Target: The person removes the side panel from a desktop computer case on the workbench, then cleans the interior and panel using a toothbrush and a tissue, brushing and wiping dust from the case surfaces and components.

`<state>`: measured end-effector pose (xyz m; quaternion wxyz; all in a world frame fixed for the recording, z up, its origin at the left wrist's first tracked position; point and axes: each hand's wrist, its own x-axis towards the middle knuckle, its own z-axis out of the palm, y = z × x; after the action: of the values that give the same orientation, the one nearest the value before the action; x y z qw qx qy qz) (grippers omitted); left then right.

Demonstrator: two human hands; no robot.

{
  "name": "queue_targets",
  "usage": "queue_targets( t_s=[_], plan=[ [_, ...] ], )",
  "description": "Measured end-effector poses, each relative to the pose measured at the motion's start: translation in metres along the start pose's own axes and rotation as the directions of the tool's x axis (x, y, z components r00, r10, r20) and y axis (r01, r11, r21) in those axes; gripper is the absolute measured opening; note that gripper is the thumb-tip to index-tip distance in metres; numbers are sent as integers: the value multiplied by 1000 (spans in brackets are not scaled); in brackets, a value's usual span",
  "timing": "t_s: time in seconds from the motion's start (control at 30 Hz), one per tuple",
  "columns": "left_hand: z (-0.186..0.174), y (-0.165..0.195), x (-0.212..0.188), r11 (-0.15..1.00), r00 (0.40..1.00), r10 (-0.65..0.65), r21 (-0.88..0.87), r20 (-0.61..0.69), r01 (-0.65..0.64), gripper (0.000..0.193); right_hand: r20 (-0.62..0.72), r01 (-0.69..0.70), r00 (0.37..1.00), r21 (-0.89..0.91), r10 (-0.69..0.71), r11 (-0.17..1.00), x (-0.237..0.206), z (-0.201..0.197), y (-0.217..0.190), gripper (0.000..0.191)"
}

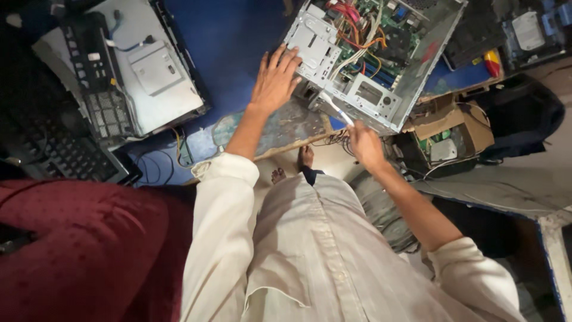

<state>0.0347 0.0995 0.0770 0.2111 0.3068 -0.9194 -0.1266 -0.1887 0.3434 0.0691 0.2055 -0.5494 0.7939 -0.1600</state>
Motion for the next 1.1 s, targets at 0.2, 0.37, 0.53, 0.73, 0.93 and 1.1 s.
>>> queue_targets(
  t_s=[0.2, 0.37, 0.53, 0.73, 0.93, 1.1],
  plan=[
    [0, -2, 2, 1000, 1000, 1, 12, -11, -1, 36, 80, 145, 987, -119, -136, 982, 6, -22, 0, 31],
    [0, -2, 5, 1000, 1000, 14, 2, -25, -14, 30, 116, 50, 993, -159, -32, 986, 7, 8, 2, 29],
    [2, 0, 6, 1000, 1000, -11, -11, 2, 11, 29, 82, 66, 995, -37, -62, 997, 6, 32, 12, 28],
    [1, 0, 1, 1000, 998, -3, 8, -56, 3, 45, 87, 97, 993, -189, -82, 977, 14, 29, 9, 26],
    [-3, -1, 2, 998, 1000, -27, -53, -3, 27, 28, 76, 149, 987, -142, -140, 979, 2, 11, 10, 27],
    [-4, 0, 1, 999, 999, -32, -12, -11, 32, 30, 66, 159, 987, -176, -150, 971, 10, 36, 2, 30]
  ],
)
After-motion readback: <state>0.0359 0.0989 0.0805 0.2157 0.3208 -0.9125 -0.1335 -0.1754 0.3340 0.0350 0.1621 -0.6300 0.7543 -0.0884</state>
